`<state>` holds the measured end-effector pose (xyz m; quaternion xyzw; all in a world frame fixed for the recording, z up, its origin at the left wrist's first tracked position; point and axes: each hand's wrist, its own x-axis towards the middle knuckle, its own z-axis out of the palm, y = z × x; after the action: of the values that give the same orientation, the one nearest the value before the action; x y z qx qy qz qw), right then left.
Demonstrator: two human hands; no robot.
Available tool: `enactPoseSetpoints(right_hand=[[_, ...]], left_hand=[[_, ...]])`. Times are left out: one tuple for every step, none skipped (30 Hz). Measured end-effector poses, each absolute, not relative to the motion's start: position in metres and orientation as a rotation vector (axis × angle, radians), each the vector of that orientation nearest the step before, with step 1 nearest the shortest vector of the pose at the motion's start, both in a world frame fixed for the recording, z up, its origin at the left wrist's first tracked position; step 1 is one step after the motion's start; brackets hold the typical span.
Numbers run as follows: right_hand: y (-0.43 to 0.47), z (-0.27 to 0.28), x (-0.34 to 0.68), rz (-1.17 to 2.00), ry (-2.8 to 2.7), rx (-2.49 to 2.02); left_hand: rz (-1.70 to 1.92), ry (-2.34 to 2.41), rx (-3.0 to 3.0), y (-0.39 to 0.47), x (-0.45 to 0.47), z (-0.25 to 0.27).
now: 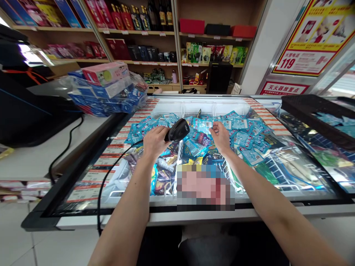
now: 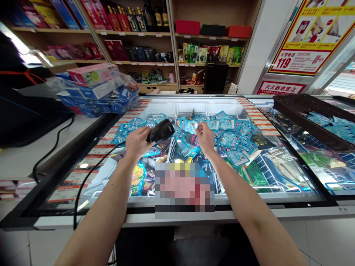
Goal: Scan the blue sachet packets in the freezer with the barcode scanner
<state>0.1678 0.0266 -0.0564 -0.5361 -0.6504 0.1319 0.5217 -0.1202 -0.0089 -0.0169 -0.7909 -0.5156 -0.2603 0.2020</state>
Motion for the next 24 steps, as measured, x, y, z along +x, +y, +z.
enactPoseSetpoints(right_hand=[[0.030,-0.059,0.172,0.312,-1.539,-1.297],[0.033,-0.061,0.175,0.315,-1.515,-1.308],[0.037,-0.064,0.179,0.324,-1.486,-1.317],[0.039,-0.067,0.182,0.341,-1.457,-1.323],[0.042,-0.070,0.184,0.361,-1.432,-1.322],[0.044,-0.072,0.186,0.376,-1.417,-1.318],[0.046,-0.074,0.187,0.385,-1.410,-1.312],[0.047,-0.076,0.188,0.385,-1.410,-1.308],[0.048,-0.077,0.188,0.377,-1.413,-1.308],[0.049,-0.078,0.188,0.364,-1.416,-1.311],[0.049,-0.079,0.188,0.354,-1.416,-1.317],[0.050,-0.079,0.188,0.349,-1.416,-1.323],[0.050,-0.080,0.188,0.345,-1.415,-1.327],[0.050,-0.080,0.188,0.345,-1.415,-1.329],[0.051,-0.080,0.187,0.345,-1.415,-1.331],[0.051,-0.080,0.187,0.344,-1.415,-1.334],[0.051,-0.080,0.187,0.342,-1.414,-1.338],[0.051,-0.079,0.187,0.338,-1.414,-1.342],[0.051,-0.079,0.187,0.335,-1.412,-1.346],[0.050,-0.078,0.187,0.333,-1.412,-1.349],[0.050,-0.078,0.187,0.332,-1.412,-1.351],[0.049,-0.077,0.187,0.334,-1.413,-1.350],[0.049,-0.076,0.187,0.336,-1.416,-1.350],[0.048,-0.075,0.187,0.339,-1.420,-1.349]], left_hand=[[-0.731,-1.431,-2.224,-0.009,-0.120,-0.017],[-0.734,-1.422,-2.237,-0.009,-0.119,-0.017],[-0.737,-1.415,-2.248,-0.009,-0.118,-0.017],[-0.743,-1.407,-2.260,-0.009,-0.117,-0.017],[-0.752,-1.398,-2.274,-0.009,-0.115,-0.018],[-0.763,-1.386,-2.292,-0.010,-0.114,-0.018],[-0.777,-1.370,-2.314,-0.010,-0.112,-0.017],[-0.792,-1.352,-2.337,-0.011,-0.111,-0.017],[-0.806,-1.333,-2.359,-0.011,-0.109,-0.017],[-0.814,-1.315,-2.379,-0.011,-0.107,-0.017],[-0.817,-1.299,-2.396,-0.012,-0.106,-0.017],[-0.814,-1.285,-2.408,-0.012,-0.104,-0.017],[-0.809,-1.273,-2.416,-0.012,-0.103,-0.017],[-0.803,-1.262,-2.422,-0.013,-0.102,-0.016],[-0.796,-1.254,-2.427,-0.013,-0.101,-0.016],[-0.790,-1.249,-2.431,-0.013,-0.100,-0.016],[-0.783,-1.248,-2.433,-0.014,-0.099,-0.016],[-0.772,-1.250,-2.434,-0.014,-0.098,-0.016],[-0.758,-1.252,-2.435,-0.014,-0.097,-0.015],[-0.742,-1.253,-2.433,-0.014,-0.097,-0.015],[-0.729,-1.250,-2.428,-0.015,-0.097,-0.015],[-0.717,-1.247,-2.422,-0.015,-0.096,-0.016],[-0.710,-1.244,-2.413,-0.014,-0.096,-0.016],[-0.706,-1.243,-2.405,-0.014,-0.096,-0.016]])
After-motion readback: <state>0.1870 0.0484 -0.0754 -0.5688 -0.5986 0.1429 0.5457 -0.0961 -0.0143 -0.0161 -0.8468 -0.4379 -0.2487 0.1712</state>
